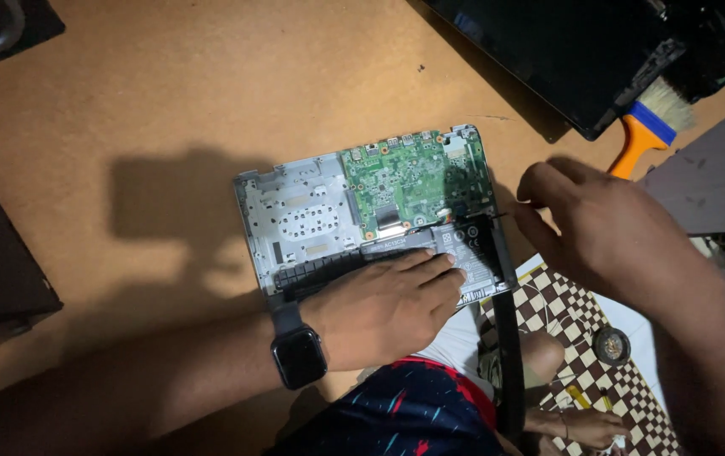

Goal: The person uses a screwdriver to remove screws from a laptop chassis, then uses a brush to clean a removed component. The person continues to unscrew and handle internal parts of the laptop.

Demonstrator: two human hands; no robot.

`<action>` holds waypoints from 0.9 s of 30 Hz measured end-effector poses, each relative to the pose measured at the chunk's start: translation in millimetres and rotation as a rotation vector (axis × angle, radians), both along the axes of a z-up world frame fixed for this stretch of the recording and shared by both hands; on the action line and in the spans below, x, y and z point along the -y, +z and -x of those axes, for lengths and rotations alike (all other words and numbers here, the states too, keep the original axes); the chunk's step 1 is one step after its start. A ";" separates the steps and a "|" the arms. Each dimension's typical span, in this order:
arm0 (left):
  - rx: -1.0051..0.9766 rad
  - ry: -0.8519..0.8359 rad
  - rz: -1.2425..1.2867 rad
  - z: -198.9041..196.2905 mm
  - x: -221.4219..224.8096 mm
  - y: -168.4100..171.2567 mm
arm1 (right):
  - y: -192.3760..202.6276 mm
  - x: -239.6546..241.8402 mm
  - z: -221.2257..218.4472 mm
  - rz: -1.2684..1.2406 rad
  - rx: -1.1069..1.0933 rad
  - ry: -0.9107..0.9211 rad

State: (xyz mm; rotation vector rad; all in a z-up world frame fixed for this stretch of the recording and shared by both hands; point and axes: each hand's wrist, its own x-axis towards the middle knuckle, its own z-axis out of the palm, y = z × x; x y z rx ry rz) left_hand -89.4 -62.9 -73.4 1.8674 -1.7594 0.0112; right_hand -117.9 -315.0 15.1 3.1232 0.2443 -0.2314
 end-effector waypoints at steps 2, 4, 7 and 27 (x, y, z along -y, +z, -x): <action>0.004 0.011 0.015 -0.2 -0.3 2.8 | 5.0 3.1 -2.8 -0.050 -0.024 0.068; 0.004 0.020 0.027 -0.7 -0.8 4.2 | 8.0 4.3 -5.0 -0.105 -0.052 0.135; -0.023 0.012 0.045 -1.5 -0.5 4.0 | 7.2 3.8 -5.0 0.011 -0.098 0.159; 0.003 0.007 0.030 -2.8 -1.1 11.5 | 4.8 1.4 1.9 -0.002 -0.249 0.061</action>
